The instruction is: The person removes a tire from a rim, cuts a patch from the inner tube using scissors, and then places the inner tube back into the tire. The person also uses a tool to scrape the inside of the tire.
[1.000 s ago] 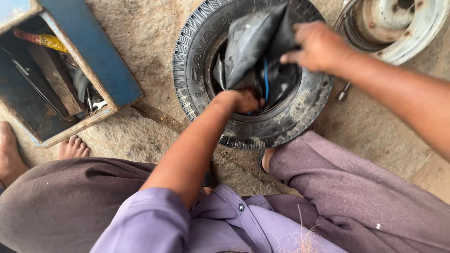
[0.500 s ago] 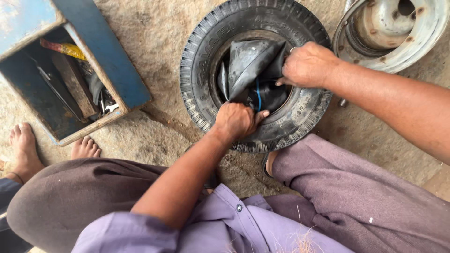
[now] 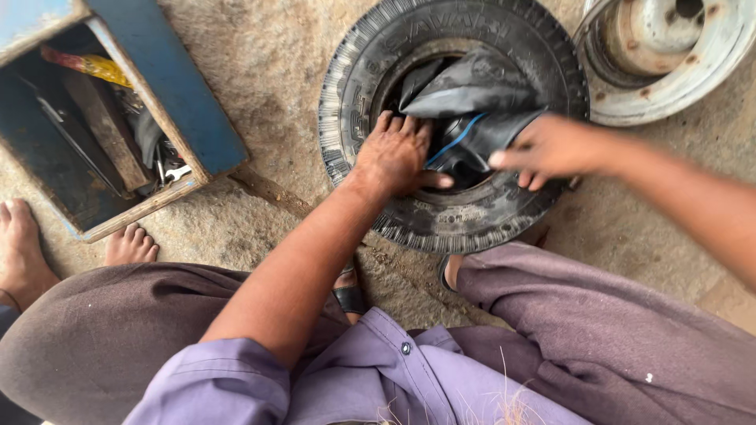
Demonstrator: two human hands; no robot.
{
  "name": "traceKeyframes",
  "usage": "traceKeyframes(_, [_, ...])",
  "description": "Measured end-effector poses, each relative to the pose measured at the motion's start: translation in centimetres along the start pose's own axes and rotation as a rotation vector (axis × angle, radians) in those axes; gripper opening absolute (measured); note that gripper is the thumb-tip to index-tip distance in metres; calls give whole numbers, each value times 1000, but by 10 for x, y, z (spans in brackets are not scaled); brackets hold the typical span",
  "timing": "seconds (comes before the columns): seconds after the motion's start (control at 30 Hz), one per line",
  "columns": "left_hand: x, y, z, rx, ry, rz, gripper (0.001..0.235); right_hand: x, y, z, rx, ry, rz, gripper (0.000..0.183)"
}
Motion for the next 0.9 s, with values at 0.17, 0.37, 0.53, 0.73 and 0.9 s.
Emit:
traceKeyframes(0.17, [9,-47,-24,-410,228,625,94,30,47,-2,189,-229,172,56])
traceKeyframes(0.37, [17,-53,-19,-532,415,348,71,2,36,-25,390,6,1115,60])
traceKeyframes(0.53, [29,-47,-13,-831,218,369,96,-20,70,-33,269,113,938,59])
traceKeyframes(0.73, [49,-40,4,-872,318,242,83,-37,35,-35,218,610,1061,49])
traceKeyframes(0.9, [45,7,25,-421,271,227,83,-13,18,-42,125,428,1256,36])
Point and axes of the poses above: each hand's wrist, its own z-axis away from the middle knuckle, its own y-axis out of the back of the hand, x = y × z, the point moved 6 cm from there along -z, towards the middle knuckle, and after that the axes turned 7 degrees about y, right-handed, at the moved point
